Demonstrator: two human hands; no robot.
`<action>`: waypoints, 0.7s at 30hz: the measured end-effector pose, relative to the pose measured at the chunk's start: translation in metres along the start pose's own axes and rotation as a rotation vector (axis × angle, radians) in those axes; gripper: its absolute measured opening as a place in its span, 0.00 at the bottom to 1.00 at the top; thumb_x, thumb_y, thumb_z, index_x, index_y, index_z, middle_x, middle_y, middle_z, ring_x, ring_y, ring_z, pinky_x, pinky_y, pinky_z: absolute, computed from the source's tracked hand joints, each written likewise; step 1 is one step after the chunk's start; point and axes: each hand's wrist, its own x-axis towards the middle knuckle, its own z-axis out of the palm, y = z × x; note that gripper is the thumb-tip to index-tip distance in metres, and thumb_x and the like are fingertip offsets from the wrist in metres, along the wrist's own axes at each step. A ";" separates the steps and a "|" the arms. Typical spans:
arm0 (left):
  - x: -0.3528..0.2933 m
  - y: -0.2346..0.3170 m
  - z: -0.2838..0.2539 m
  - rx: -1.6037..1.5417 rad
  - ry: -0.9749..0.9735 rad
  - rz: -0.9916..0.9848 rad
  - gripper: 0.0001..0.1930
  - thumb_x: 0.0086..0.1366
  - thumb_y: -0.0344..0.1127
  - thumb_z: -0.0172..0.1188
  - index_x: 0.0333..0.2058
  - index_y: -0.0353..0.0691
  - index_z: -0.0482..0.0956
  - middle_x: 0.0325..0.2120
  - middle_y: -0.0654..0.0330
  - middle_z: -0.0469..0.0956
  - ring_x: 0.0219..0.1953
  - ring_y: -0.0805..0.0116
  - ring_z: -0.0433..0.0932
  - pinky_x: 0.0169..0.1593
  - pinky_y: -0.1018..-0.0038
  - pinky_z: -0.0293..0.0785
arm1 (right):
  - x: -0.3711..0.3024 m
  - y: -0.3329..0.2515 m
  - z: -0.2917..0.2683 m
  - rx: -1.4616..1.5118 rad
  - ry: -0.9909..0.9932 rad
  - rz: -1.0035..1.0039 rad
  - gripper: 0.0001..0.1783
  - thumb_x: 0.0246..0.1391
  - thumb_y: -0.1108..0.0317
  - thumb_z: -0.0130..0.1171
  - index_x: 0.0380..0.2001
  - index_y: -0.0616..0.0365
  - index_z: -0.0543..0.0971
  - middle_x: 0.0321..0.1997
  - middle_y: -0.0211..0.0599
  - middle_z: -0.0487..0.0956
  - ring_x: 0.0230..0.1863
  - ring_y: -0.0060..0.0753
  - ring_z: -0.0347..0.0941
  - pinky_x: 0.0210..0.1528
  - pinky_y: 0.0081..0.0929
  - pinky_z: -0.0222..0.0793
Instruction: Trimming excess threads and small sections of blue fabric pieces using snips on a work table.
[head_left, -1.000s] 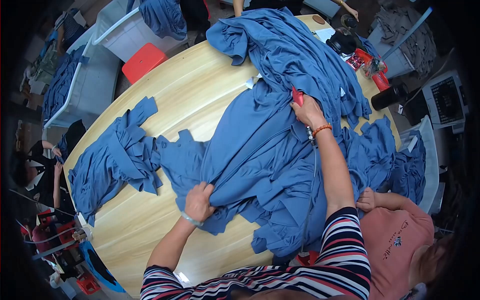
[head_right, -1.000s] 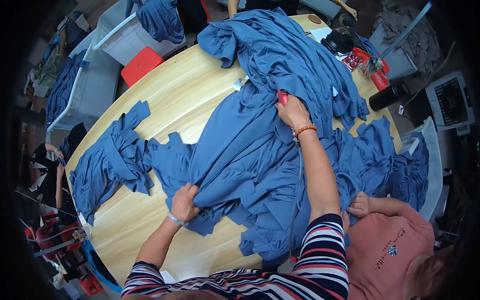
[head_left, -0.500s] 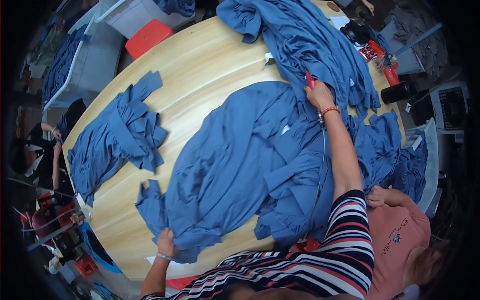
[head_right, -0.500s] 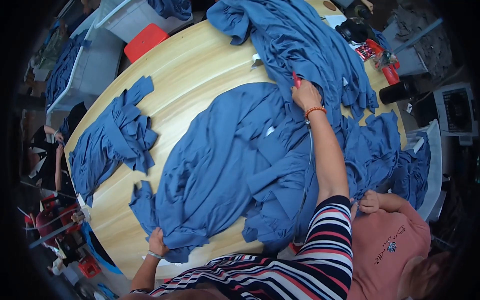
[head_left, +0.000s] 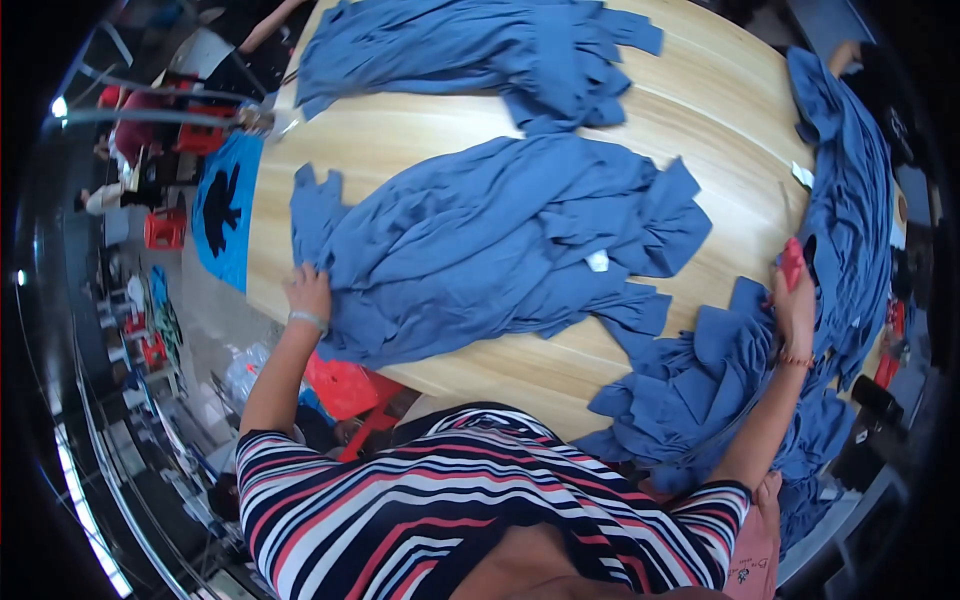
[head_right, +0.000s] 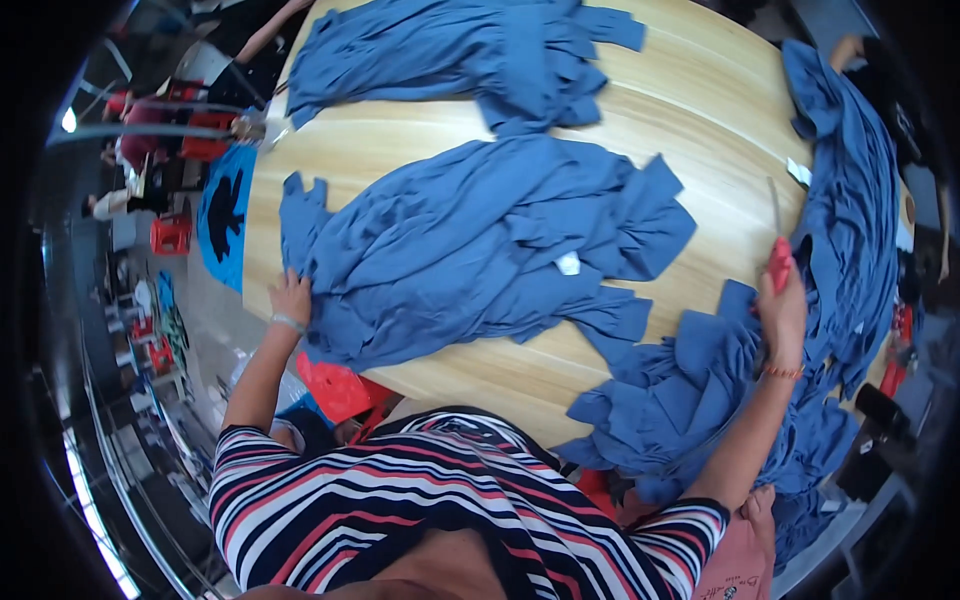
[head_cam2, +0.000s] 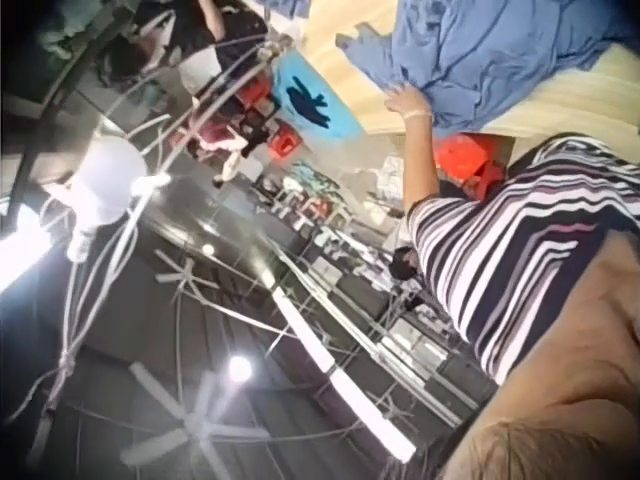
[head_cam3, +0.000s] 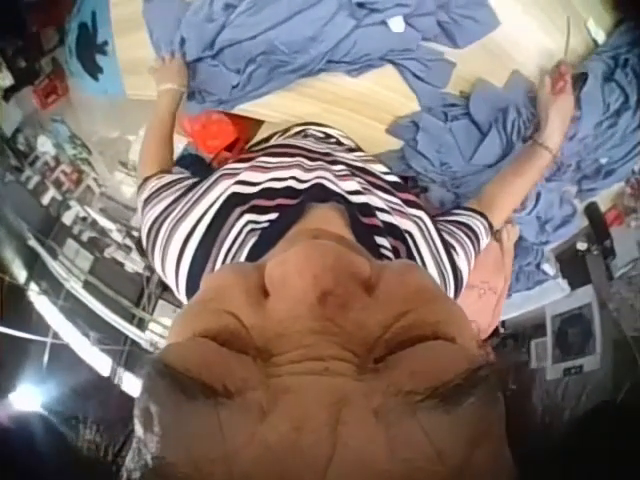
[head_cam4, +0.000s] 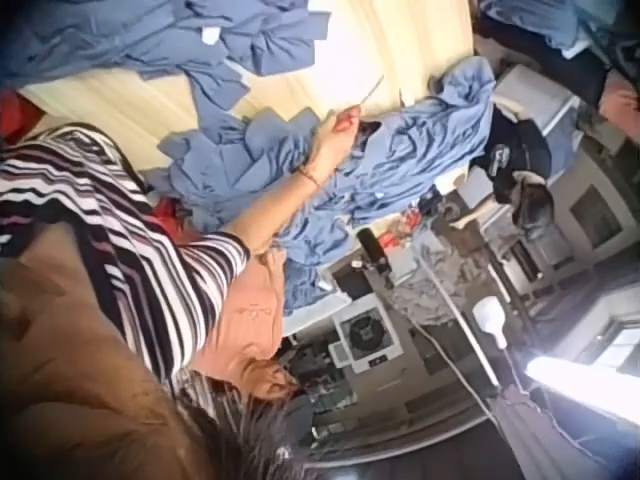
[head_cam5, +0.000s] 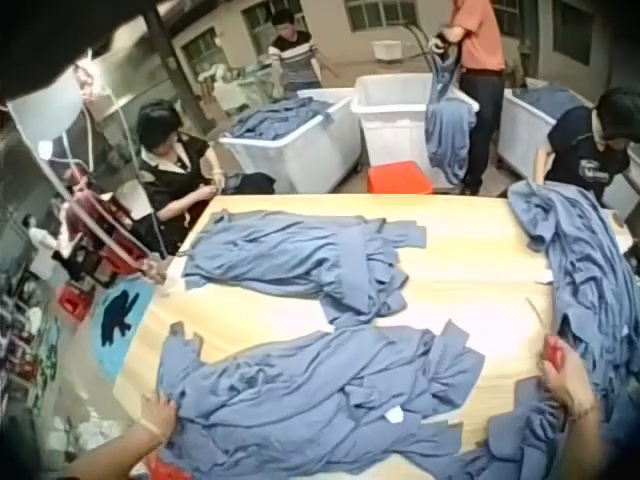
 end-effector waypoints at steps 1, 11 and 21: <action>0.000 0.002 -0.012 -0.120 0.048 -0.018 0.22 0.59 0.33 0.49 0.54 0.47 0.67 0.56 0.48 0.64 0.58 0.49 0.62 0.55 0.50 0.62 | -0.020 -0.018 0.019 0.111 -0.041 -0.138 0.28 0.55 0.64 0.54 0.59 0.58 0.66 0.32 0.40 0.79 0.22 0.27 0.73 0.24 0.26 0.70; 0.000 0.099 0.020 -0.779 0.387 0.349 0.24 0.57 0.44 0.60 0.50 0.40 0.70 0.56 0.48 0.61 0.64 0.32 0.46 0.54 0.27 0.45 | -0.068 -0.199 0.213 0.038 -0.350 -0.468 0.36 0.51 0.57 0.59 0.62 0.53 0.62 0.56 0.56 0.70 0.57 0.53 0.68 0.57 0.35 0.64; 0.056 0.077 0.019 -0.691 0.546 0.750 0.23 0.51 0.28 0.51 0.49 0.39 0.73 0.53 0.53 0.67 0.63 0.42 0.54 0.58 0.33 0.46 | -0.197 -0.103 0.232 0.078 -0.158 -0.180 0.30 0.52 0.60 0.57 0.58 0.59 0.66 0.51 0.53 0.75 0.55 0.48 0.71 0.56 0.33 0.64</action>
